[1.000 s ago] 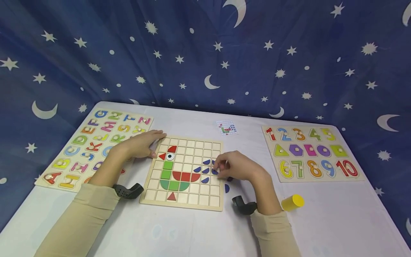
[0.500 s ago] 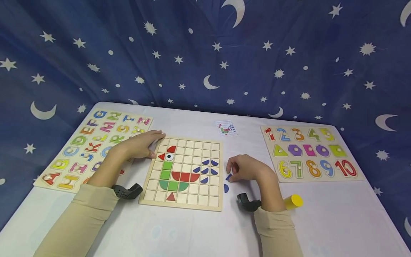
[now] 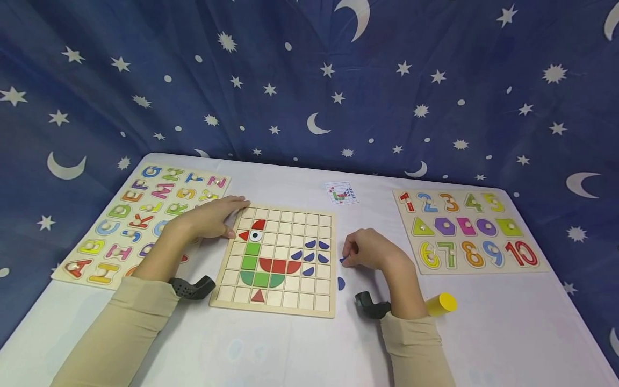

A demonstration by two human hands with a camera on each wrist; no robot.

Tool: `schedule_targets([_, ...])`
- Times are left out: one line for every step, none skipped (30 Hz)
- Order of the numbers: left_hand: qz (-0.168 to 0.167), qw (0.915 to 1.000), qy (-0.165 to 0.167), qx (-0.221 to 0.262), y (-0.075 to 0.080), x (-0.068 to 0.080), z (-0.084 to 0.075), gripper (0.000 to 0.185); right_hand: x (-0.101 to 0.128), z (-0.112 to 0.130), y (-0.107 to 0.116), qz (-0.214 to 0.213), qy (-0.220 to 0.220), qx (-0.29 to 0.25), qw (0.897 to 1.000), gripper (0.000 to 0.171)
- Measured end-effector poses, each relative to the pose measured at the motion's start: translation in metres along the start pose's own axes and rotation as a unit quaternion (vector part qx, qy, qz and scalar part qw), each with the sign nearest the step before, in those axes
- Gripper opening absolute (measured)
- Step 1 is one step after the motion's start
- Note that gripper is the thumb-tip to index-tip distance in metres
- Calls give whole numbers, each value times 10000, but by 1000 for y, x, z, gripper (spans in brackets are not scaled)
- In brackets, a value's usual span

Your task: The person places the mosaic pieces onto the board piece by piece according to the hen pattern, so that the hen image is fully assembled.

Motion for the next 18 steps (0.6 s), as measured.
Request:
schedule_targets([-3, 10000, -10, -6, 0, 0, 0, 78, 0, 0, 0, 6, -11, 4, 10000, 15])
schedule_targets([-4, 10000, -1, 6, 0, 0, 0, 78, 0, 0, 0, 31, -24, -16, 10000, 16])
schedule_targets([-6, 10000, -6, 5, 0, 0, -1, 78, 1, -1, 0, 57, -38, -27, 10000, 17])
schedule_targets([-5, 10000, 9, 8, 1, 1, -1, 79, 1, -1, 0, 88, -42, -41, 9999, 18])
schedule_targets([-6, 10000, 2, -5, 1, 1, -1, 79, 1, -1, 0, 116, -43, -67, 9999, 20])
schedule_targets([-8, 10000, -3, -18, 1, 1, -1, 79, 1, 0, 0, 141, -38, -92, 9999, 20])
schedule_targets([-8, 10000, -13, -33, 1, 1, -1, 79, 1, 0, -1, 155, -17, -110, 9998, 20])
schedule_targets([-7, 10000, -13, -38, 1, 1, -1, 79, 1, 1, -1, 157, 12, -111, 9998, 20])
schedule_targets([-9, 10000, -24, -53, 1, 1, -1, 79, 1, 1, -1, 149, 40, -104, 9998, 18])
schedule_targets([-9, 10000, -18, -57, 1, 1, -1, 79, 1, 2, -1, 136, 67, -109, 9998, 17])
schedule_targets([-10, 10000, -32, -62, 1, 1, -1, 79, 1, 2, 0, 116, 83, -105, 9998, 16])
schedule_targets([-10, 10000, -31, -57, 1, 1, -1, 79, 1, 3, 0, 99, 92, -93, 9999, 15])
schedule_targets([-6, 10000, -28, -54, 1, 1, -1, 79, 1, 3, 0, 85, 100, -86, 9999, 14])
schedule_targets([-2, 10000, -20, -51, 1, 1, -1, 79, 1, 4, 0, 77, 96, -80, 9999, 14])
schedule_targets([1, 10000, -21, -53, 1, 1, -1, 79, 1, 4, 0, 75, 81, -84, 9999, 13])
schedule_targets([4, 10000, -25, -57, 1, 1, -1, 79, 2, 4, 1, 75, 78, -71, 9999, 13])
schedule_targets([10, 10000, -18, -50, 1, 1, -1, 79, 2, 4, 1, 76, 71, -65, 9999, 13])
schedule_targets([12, 10000, -20, -57, 1, 1, -1, 79, 3, 4, 1, 77, 65, -59, 9999, 12])
Point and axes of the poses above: each hand's wrist, its own x-axis away from the middle knuckle, its own y-axis out of the back of the hand, z = x × y, the point moved 5 cm from there along -x, towards the middle knuckle, and after that the axes turned 3 degrees about x, right-handed, at the moved point
